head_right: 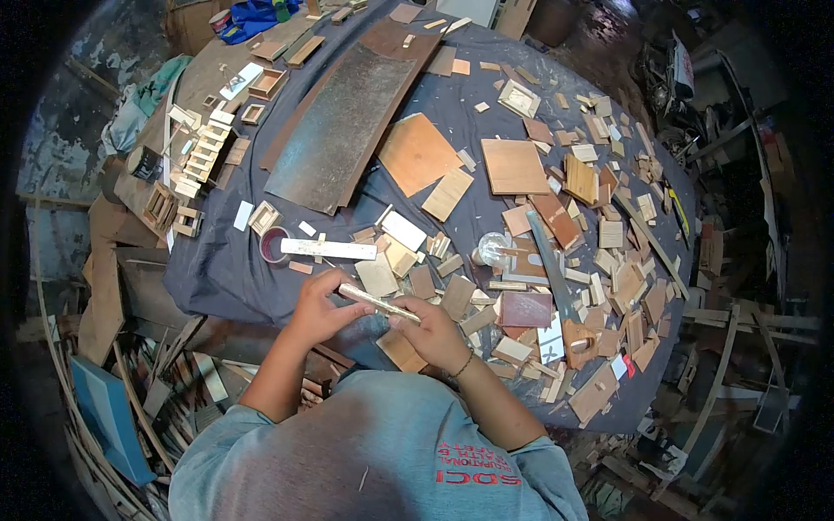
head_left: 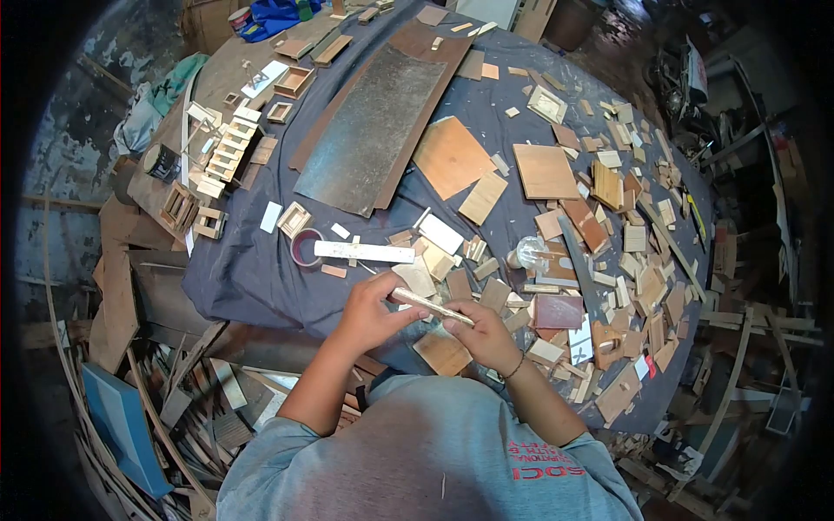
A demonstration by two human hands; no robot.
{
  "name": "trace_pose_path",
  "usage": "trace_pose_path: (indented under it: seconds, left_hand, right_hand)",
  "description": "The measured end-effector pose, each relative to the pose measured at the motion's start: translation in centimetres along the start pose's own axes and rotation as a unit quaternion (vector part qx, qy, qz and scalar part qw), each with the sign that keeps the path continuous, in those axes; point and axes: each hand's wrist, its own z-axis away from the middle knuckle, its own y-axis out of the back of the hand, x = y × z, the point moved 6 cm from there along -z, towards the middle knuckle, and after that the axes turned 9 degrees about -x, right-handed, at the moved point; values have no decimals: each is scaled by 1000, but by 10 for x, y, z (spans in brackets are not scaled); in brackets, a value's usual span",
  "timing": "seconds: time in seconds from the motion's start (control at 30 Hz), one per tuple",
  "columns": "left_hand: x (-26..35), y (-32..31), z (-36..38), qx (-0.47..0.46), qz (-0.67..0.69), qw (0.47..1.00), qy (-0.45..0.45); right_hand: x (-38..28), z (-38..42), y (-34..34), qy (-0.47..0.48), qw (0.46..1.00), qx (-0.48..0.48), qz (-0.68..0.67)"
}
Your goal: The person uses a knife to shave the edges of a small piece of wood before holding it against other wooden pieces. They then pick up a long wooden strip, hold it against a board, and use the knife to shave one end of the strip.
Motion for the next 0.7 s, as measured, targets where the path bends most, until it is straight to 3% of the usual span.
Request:
trace_pose_path:
  seconds: [0.2,0.27,0.37,0.43,0.5,0.57,0.7]
  left_hand:
    - [9,-9,10,47,38,998,-1]
    - [10,-11,14,40,26,999,4]
    - [22,-7,16,26,-24,999,6]
    - [32,-16,20,-57,-215,974,-42]
    - [36,-25,24,-66,-210,973,-70]
    - [26,-49,27,-213,-117,970,17]
    - [35,-67,35,-277,-124,952,33]
  right_hand:
    - [-3,9,3,14,999,32,33]
    - [5,13,4,-30,996,23,82]
    - [-4,22,2,28,991,34,127]
    - [1,26,5,2,986,5,167]
    - [10,30,-3,-31,970,-65,231]
    - [7,34,-6,-15,965,-61,254]
    - [-6,42,-8,31,967,-52,247]
